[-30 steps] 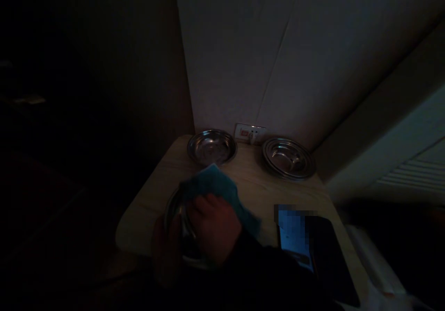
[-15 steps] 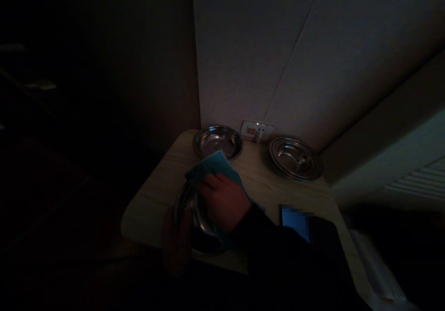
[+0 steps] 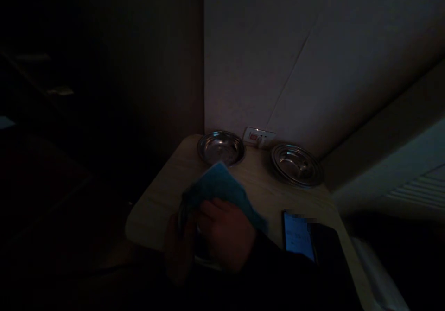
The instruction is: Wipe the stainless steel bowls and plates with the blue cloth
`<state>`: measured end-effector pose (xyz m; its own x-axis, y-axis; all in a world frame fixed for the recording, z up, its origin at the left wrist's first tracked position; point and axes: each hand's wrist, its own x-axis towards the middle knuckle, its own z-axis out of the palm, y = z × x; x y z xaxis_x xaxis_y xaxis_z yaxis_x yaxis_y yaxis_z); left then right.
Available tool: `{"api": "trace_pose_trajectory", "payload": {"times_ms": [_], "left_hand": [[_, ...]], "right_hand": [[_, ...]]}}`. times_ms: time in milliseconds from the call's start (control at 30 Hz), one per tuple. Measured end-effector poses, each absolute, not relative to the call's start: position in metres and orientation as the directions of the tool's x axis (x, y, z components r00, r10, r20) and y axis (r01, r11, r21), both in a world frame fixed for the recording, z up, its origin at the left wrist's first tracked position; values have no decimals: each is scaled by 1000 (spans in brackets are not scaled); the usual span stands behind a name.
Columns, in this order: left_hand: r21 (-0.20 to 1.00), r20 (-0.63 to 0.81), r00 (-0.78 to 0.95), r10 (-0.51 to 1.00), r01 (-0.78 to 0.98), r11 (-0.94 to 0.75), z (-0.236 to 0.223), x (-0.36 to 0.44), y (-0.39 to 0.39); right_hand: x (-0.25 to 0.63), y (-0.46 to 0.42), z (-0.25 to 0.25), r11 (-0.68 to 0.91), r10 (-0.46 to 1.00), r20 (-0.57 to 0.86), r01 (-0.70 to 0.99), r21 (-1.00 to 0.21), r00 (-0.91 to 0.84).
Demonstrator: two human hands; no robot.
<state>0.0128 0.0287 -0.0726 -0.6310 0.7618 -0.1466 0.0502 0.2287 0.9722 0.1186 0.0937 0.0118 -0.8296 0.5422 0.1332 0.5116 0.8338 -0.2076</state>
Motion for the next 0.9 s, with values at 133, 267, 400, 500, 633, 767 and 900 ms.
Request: {"api": "trace_pose_trajectory", "payload": {"times_ms": [133,267,400,500,633,767,900], "left_hand": [[978,-110,-647,755,65,198,-73,12,28],[965,-154,-650,744,63,255,-72,13,27],[981,-124,-607,785,43,188,-73,15,29],[984,-120,-624,772,30,177,-74,14,30],[984,-142,-582,801,8,180,-73,16,27],[977,-154,-622,768,21,213,-71,17,27],[969,-140,-659,739,60,238,-71,15,27]], "right_hand": [[116,100,15,815,578,136,562,-140,-805],[120,92,15,855,518,131,509,-98,-845],[121,92,17,858,513,116,503,-101,-851],[119,90,16,827,562,99,554,-93,-821],[125,77,12,843,537,158,522,-129,-829],[123,93,13,824,566,149,551,-132,-811],[119,98,10,795,607,188,591,-137,-772]]}}
